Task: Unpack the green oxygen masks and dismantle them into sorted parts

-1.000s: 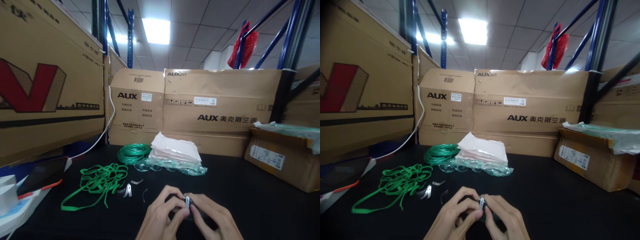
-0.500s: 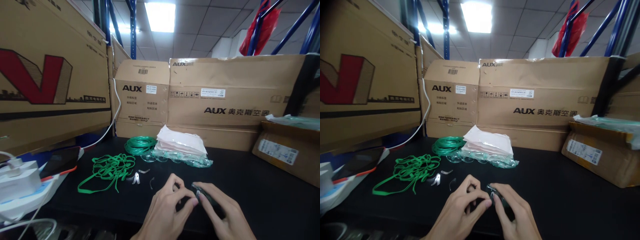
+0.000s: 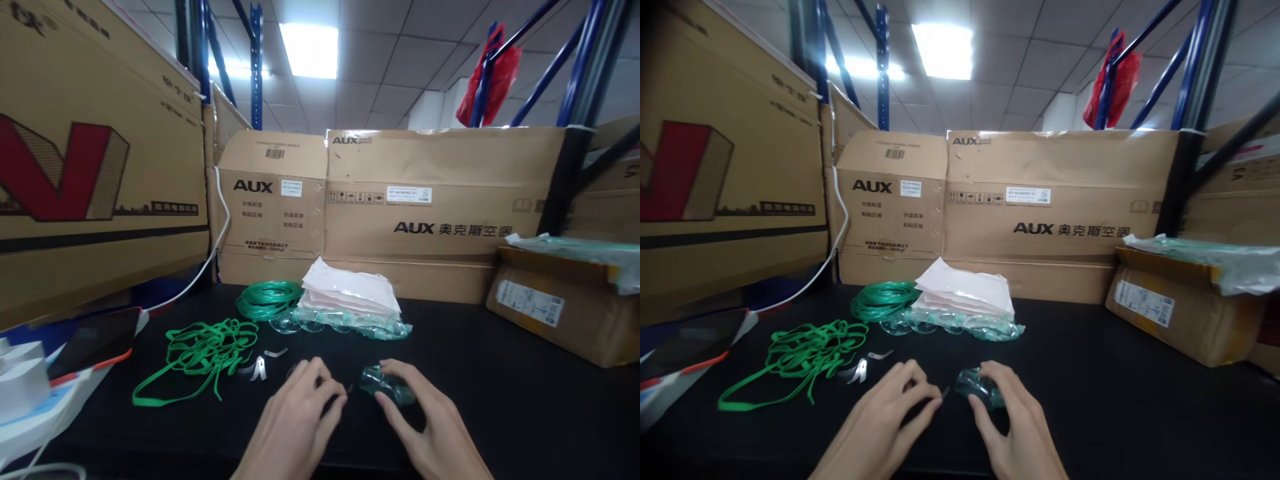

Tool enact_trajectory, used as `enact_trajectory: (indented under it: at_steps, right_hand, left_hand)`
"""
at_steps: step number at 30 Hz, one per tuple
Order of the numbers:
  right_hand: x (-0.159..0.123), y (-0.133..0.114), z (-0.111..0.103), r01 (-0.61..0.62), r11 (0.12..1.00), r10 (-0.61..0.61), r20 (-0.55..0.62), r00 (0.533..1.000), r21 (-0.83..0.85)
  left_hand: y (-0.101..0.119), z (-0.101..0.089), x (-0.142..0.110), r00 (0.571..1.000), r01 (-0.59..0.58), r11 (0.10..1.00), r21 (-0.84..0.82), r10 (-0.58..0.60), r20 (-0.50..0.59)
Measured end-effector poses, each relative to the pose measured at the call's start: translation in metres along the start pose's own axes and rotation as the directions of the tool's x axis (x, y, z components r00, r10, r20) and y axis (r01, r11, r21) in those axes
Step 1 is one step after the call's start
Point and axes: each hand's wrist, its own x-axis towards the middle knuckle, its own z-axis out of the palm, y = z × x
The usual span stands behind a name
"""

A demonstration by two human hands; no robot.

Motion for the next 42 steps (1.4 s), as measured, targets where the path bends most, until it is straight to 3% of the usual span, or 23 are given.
enact_trajectory:
  at_steps: [3, 5, 8, 10, 14, 18, 22, 31, 34, 36, 38, 41, 42]
  right_hand:
    - [-0.001, -0.002, -0.001, 0.085, 0.994, -0.085, -0.004, 0.996, -0.069]
    - [-0.001, 0.000, -0.005, 0.083, 0.992, -0.081, 0.024, 0.996, -0.099]
    - [0.002, 0.013, -0.017, 0.042, 0.992, -0.031, 0.095, 0.995, -0.116]
    - [0.005, 0.034, -0.025, 0.020, 0.991, -0.003, 0.125, 0.992, -0.135]
    - [0.018, 0.094, -0.040, 0.019, 0.969, 0.009, 0.113, 0.994, -0.244]
    - [0.041, 0.141, -0.045, 0.065, 0.954, -0.030, 0.123, 0.992, -0.294]
    - [0.060, 0.149, -0.043, 0.082, 0.948, -0.044, 0.130, 0.991, -0.306]
    - [0.056, 0.137, -0.045, 0.112, 0.943, -0.071, 0.141, 0.987, -0.313]
    - [0.048, 0.109, -0.049, 0.125, 0.948, -0.098, 0.106, 0.990, -0.294]
    - [0.044, 0.079, -0.049, 0.169, 0.956, -0.136, 0.144, 0.980, -0.241]
    - [0.044, 0.044, -0.045, 0.270, 0.954, -0.229, 0.263, 0.937, -0.133]
    - [0.056, -0.004, -0.032, 0.387, 0.922, -0.342, 0.510, 0.789, 0.021]
    - [0.064, -0.017, -0.026, 0.443, 0.895, -0.393, 0.543, 0.742, 0.042]
  left_hand:
    - [-0.024, -0.015, -0.008, 0.998, 0.064, 0.991, 0.114, -0.067, 0.020]
    - [-0.035, -0.023, -0.014, 0.996, 0.086, 0.976, 0.200, -0.080, -0.037]
    - [-0.031, -0.024, -0.019, 0.991, 0.051, 0.955, 0.292, -0.012, -0.136]
    - [-0.015, -0.013, -0.017, 0.992, -0.044, 0.962, 0.271, 0.075, -0.106]
    - [0.023, 0.027, -0.003, 0.970, -0.241, 0.968, 0.067, 0.241, 0.005]
    - [0.038, 0.058, 0.005, 0.972, -0.202, 0.977, 0.060, 0.208, -0.108]
    - [0.038, 0.064, 0.001, 0.944, -0.233, 0.960, 0.157, 0.262, -0.201]
    - [0.040, 0.059, 0.000, 0.913, -0.244, 0.949, 0.202, 0.295, -0.283]
    - [0.042, 0.057, -0.001, 0.894, -0.262, 0.940, 0.220, 0.322, -0.312]
    - [0.043, 0.056, -0.001, 0.882, -0.270, 0.933, 0.238, 0.338, -0.329]
    - [0.043, 0.056, -0.001, 0.875, -0.268, 0.930, 0.253, 0.345, -0.339]
    - [0.042, 0.059, 0.000, 0.857, -0.272, 0.924, 0.267, 0.359, -0.371]
    - [0.042, 0.060, 0.000, 0.849, -0.281, 0.923, 0.264, 0.367, -0.380]
